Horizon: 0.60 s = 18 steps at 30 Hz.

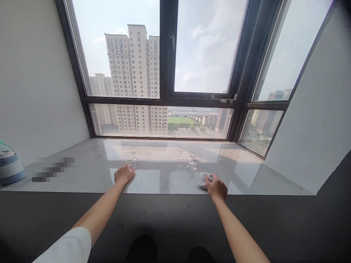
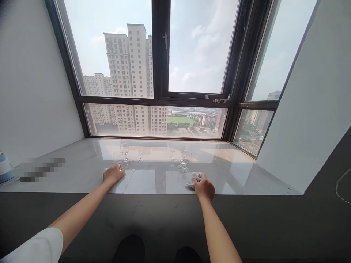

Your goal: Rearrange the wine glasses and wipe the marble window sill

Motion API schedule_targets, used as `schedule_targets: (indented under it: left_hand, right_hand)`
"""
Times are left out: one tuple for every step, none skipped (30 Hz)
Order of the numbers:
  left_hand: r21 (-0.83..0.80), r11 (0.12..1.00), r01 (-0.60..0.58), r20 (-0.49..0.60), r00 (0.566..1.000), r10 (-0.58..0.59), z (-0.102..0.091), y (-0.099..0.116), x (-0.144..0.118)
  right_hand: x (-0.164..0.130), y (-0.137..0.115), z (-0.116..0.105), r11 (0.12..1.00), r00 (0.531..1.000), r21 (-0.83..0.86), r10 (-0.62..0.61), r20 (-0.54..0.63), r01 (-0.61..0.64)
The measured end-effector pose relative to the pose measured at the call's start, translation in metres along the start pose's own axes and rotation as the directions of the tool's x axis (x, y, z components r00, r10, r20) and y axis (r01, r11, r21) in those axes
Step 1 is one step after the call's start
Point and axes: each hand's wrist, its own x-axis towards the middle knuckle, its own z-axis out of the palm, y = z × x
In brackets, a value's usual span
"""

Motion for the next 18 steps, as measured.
schedule_targets:
  left_hand:
    - [0.000,1.000,0.003,0.000,1.000,-0.003,0.0005,-0.0001,0.0005]
    - [0.000,1.000,0.005,-0.001,1.000,-0.005,0.0010,-0.0002,0.0010]
    - [-0.001,1.000,0.007,-0.003,1.000,-0.007,0.0016,-0.0004,0.0015]
    - [-0.001,1.000,0.009,-0.007,1.000,-0.009,0.0021,-0.0005,0.0019]
    - [-0.001,1.000,0.008,-0.010,1.000,-0.008,0.0026,-0.0007,0.0022]
    - [0.000,1.000,0.006,-0.014,1.000,-0.006,0.0029,-0.0009,0.0023]
    - [-0.001,1.000,0.004,-0.016,1.000,-0.004,0.0031,-0.0011,0.0024]
    - [-0.003,1.000,0.001,-0.017,1.000,-0.001,0.0032,-0.0013,0.0024]
    - [-0.005,1.000,-0.001,-0.019,1.000,0.001,0.0032,-0.0015,0.0023]
    - [-0.006,1.000,-0.002,-0.020,1.000,0.002,0.0033,-0.0017,0.0023]
    - [-0.009,1.000,-0.001,-0.020,1.000,0.001,0.0033,-0.0018,0.0023]
    - [-0.011,1.000,0.000,-0.021,1.000,-0.001,0.0035,-0.0019,0.0024]
    - [-0.012,1.000,0.002,-0.021,1.000,-0.002,0.0037,-0.0020,0.0026]
    - [-0.013,1.000,0.003,-0.021,1.000,-0.003,0.0040,-0.0022,0.0028]
    - [-0.014,1.000,0.005,-0.020,1.000,-0.005,0.0043,-0.0023,0.0031]
    - [-0.014,1.000,0.006,-0.019,1.000,-0.006,0.0046,-0.0024,0.0034]
    - [-0.014,1.000,0.006,-0.019,1.000,-0.006,0.0049,-0.0026,0.0036]
    - [-0.013,1.000,0.006,-0.019,1.000,-0.006,0.0050,-0.0027,0.0038]
  right_hand:
    - [-0.0001,0.0000,-0.0004,1.000,1.000,0.001,0.004,0.006,-0.004]
    - [-0.0002,0.0001,-0.0007,1.000,1.000,0.003,0.006,0.012,-0.006]
    - [-0.0002,0.0003,-0.0008,1.000,1.000,0.005,0.007,0.017,-0.007]
    - [-0.0003,0.0006,-0.0008,1.000,1.000,0.006,0.004,0.020,-0.004]
    - [-0.0003,0.0010,-0.0006,1.000,1.000,0.007,0.000,0.020,0.000]
    - [-0.0002,0.0015,-0.0002,1.000,1.000,0.008,-0.006,0.017,0.006]
    - [-0.0001,0.0020,0.0003,1.000,1.000,0.008,-0.011,0.011,0.011]
    - [0.0001,0.0024,0.0009,1.000,1.000,0.006,-0.015,0.004,0.015]
    - [0.0003,0.0028,0.0015,1.000,1.000,0.006,-0.019,0.000,0.019]
    - [0.0005,0.0030,0.0020,1.000,1.000,0.006,-0.022,-0.003,0.022]
    - [0.0007,0.0032,0.0024,1.000,1.000,0.006,-0.023,-0.005,0.023]
    - [0.0009,0.0033,0.0027,1.000,1.000,0.005,-0.024,-0.006,0.024]
    - [0.0011,0.0034,0.0030,1.000,1.000,0.003,-0.024,-0.010,0.024]
    - [0.0012,0.0034,0.0032,1.000,1.000,0.001,-0.023,-0.014,0.023]
    - [0.0013,0.0034,0.0034,1.000,1.000,-0.002,-0.023,-0.017,0.023]
    - [0.0013,0.0035,0.0035,1.000,1.000,-0.004,-0.023,-0.020,0.023]
    - [0.0013,0.0035,0.0037,1.000,1.000,-0.006,-0.023,-0.021,0.023]
    - [0.0012,0.0035,0.0037,1.000,1.000,-0.007,-0.024,-0.020,0.024]
